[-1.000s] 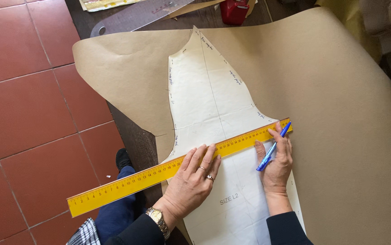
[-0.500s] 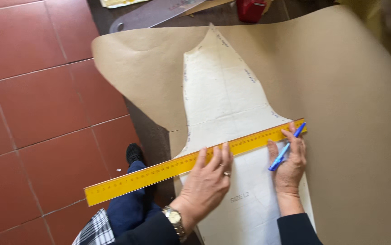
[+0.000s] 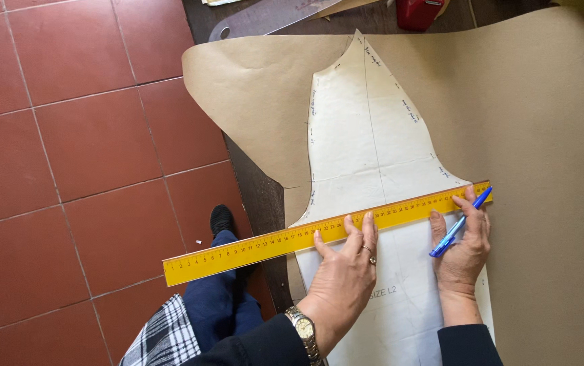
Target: The person traces the outline of a white paper pattern onto a large sheet of brown paper using a blue pen. They then use a yellow ruler to draw straight lines and add markings to the pattern on the brown paper.
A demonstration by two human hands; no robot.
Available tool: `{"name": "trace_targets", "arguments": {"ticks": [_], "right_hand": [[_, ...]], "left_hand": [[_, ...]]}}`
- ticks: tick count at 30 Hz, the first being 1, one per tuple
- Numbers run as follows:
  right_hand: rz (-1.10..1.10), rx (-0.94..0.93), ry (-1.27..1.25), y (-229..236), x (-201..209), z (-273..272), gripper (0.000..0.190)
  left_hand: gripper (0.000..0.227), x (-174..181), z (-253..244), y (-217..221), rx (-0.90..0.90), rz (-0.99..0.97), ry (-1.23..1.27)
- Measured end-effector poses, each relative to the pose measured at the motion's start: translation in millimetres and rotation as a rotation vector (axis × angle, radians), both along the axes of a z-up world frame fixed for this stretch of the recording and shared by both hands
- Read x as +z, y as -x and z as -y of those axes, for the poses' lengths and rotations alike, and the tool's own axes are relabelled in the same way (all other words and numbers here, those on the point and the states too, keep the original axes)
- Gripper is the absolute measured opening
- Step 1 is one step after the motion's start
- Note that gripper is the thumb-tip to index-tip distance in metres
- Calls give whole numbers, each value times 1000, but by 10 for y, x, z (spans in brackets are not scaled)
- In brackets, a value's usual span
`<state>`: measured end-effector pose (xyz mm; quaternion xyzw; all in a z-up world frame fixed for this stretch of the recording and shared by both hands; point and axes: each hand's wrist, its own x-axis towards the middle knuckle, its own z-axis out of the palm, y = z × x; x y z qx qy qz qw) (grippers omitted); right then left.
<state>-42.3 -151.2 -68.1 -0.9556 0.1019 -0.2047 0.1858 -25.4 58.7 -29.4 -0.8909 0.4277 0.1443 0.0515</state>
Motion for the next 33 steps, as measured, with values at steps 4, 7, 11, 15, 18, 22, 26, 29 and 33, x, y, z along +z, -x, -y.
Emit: {"name": "trace_targets", "arguments": {"ticks": [4, 7, 11, 15, 18, 22, 26, 29, 33], "right_hand": [[-11, 2, 12, 13, -16, 21, 34], [17, 1, -89, 25, -48, 52, 35], [189, -32, -234, -35, 200, -167, 33], [-83, 162, -672, -237, 527, -687, 48], [-402, 581, -810, -534, 808, -1152, 33], [-525, 670, -758, -734, 828, -1415, 18], [-580, 706, -706, -766, 724, -1402, 17], [-632, 714, -711, -793, 767, -1422, 18], [-649, 718, -700, -826, 728, -1416, 18]], "left_hand": [[51, 16, 20, -32, -4, -61, -6], [55, -210, 117, 41, 62, -29, 71], [55, -202, 129, 52, 102, -65, 114], [52, -164, 138, 32, 87, -183, 142], [43, -388, 247, 92, 211, -286, 205], [43, -397, 279, 61, 215, -259, 196], [44, -410, 274, 88, 214, -234, 198], [44, -408, 288, 78, 213, -222, 194], [44, -416, 276, 92, 209, -201, 192]]}}
